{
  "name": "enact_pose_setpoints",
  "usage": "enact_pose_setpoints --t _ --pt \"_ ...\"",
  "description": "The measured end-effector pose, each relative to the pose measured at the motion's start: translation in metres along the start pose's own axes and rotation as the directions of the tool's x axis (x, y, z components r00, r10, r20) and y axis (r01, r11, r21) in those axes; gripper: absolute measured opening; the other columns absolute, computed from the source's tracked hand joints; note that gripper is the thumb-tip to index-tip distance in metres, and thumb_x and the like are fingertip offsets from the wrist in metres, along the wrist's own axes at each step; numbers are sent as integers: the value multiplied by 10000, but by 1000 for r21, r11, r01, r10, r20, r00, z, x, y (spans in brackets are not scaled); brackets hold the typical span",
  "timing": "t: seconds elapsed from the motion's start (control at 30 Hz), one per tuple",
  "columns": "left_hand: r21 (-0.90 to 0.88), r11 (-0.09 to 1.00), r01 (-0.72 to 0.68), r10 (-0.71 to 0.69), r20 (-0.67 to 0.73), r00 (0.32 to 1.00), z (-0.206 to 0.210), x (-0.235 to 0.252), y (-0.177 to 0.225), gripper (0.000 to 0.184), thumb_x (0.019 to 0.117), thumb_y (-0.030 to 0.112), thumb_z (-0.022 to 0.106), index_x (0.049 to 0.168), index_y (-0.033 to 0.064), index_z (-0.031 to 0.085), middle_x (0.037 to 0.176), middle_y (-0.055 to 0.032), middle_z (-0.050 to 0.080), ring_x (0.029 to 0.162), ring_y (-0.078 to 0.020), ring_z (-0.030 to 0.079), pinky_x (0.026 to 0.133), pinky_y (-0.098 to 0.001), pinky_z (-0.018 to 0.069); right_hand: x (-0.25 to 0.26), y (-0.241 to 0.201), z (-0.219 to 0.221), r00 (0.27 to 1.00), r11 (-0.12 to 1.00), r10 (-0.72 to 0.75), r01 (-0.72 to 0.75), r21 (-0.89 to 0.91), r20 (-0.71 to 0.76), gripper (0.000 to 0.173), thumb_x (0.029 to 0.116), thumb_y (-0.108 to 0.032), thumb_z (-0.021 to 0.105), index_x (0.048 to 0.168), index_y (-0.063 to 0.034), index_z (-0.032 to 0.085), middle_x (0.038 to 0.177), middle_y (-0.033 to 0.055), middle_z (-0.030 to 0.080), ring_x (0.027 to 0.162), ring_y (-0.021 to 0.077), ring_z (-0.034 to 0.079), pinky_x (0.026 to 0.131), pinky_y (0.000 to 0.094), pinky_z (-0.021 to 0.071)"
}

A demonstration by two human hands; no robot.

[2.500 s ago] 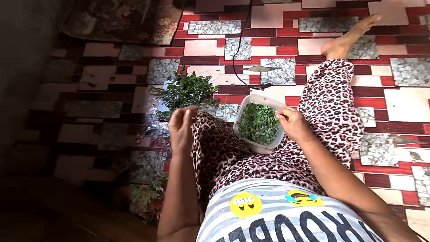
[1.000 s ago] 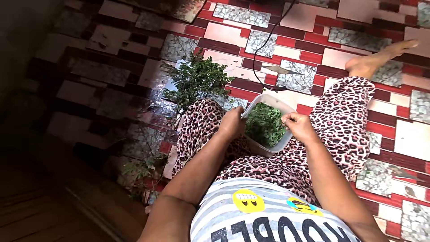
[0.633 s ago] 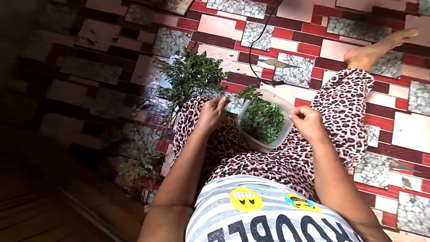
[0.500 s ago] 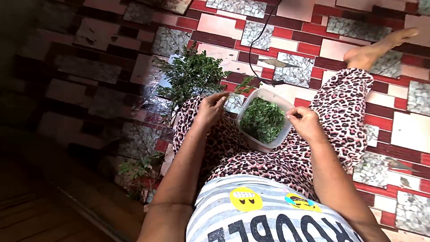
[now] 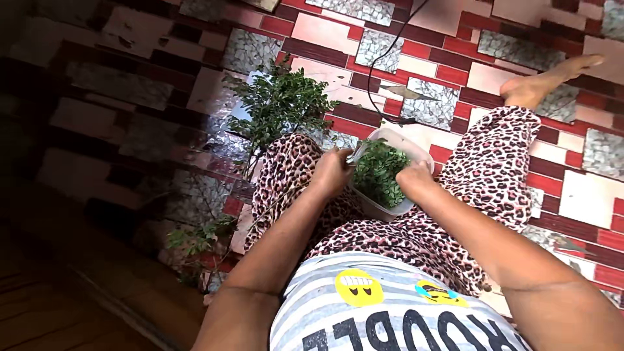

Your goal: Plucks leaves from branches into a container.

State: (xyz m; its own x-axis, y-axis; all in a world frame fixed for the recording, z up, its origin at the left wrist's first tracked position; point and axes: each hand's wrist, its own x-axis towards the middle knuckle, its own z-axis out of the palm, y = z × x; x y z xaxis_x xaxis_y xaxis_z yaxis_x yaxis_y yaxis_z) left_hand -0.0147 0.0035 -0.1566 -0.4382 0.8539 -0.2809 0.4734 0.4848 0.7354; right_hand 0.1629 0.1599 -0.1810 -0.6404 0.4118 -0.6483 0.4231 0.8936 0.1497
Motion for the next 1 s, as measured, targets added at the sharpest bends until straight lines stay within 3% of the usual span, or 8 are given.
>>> enact_pose_setpoints --t 0.1,0.17,0.27,0.33,0.47,0.6,0.73,1.0 --pt "98 995 -22 20 29 999 4 2 0 409 980 199 658 1374 89 634 1195 -204 651 1109 -360 640 987 -559 503 5 3 1 1000 1000 18 -18 7 11 115 920 33 612 924 44 726 1035 216 709 1108 429 625 946 613 441" --pt "109 992 -57 52 50 997 5 3 -1 404 982 199 661 1365 75 636 1185 -206 658 1123 -374 636 994 -563 498 -1 15 -3 998 990 19 -12 139 -52 91 913 26 637 916 72 716 1008 256 700 1061 464 642 919 651 464" --pt "97 988 -119 110 91 990 9 0 0 382 980 193 664 1335 54 646 1186 -204 661 1114 -378 638 986 -567 505 -12 40 -14 995 905 47 -2 426 -94 159 981 -80 650 1025 62 705 1020 288 687 1022 488 661 894 701 493" --pt "88 987 -132 123 100 987 14 -1 4 391 964 196 691 1327 55 655 1222 -230 638 1154 -411 607 999 -584 487 -25 48 -20 989 783 71 26 622 -130 136 993 -91 651 1019 31 706 976 236 699 941 407 683 875 640 520" --pt "52 974 -219 219 8 976 21 -5 15 417 918 158 730 1321 73 669 1305 -246 591 1216 -448 551 1009 -616 457 -47 39 -13 974 397 124 127 909 -190 90 978 -61 674 1005 23 691 865 107 726 728 173 696 725 370 601" --pt "-151 924 -350 357 21 934 24 -4 25 295 971 94 654 1247 -7 680 1237 -211 649 1171 -332 626 1038 -497 500 -52 30 0 973 134 75 206 969 -217 78 986 -41 642 1008 24 679 806 53 732 659 101 684 643 266 588" --pt "-484 855 -186 333 238 912 34 2 38 273 972 67 676 1203 -75 654 1098 -178 712 982 -199 705 934 -380 570 -59 23 0 967 -23 103 237 971 -233 93 997 -41 623 979 20 692 797 47 718 640 95 658 615 250 574" --pt "-666 745 -35 257 238 937 57 12 34 138 966 6 661 1077 -70 692 916 -120 721 762 -124 690 748 -304 596 -64 17 2 979 -223 137 179 958 -151 246 1074 -76 467 971 16 671 817 64 717 653 117 671 648 260 586"
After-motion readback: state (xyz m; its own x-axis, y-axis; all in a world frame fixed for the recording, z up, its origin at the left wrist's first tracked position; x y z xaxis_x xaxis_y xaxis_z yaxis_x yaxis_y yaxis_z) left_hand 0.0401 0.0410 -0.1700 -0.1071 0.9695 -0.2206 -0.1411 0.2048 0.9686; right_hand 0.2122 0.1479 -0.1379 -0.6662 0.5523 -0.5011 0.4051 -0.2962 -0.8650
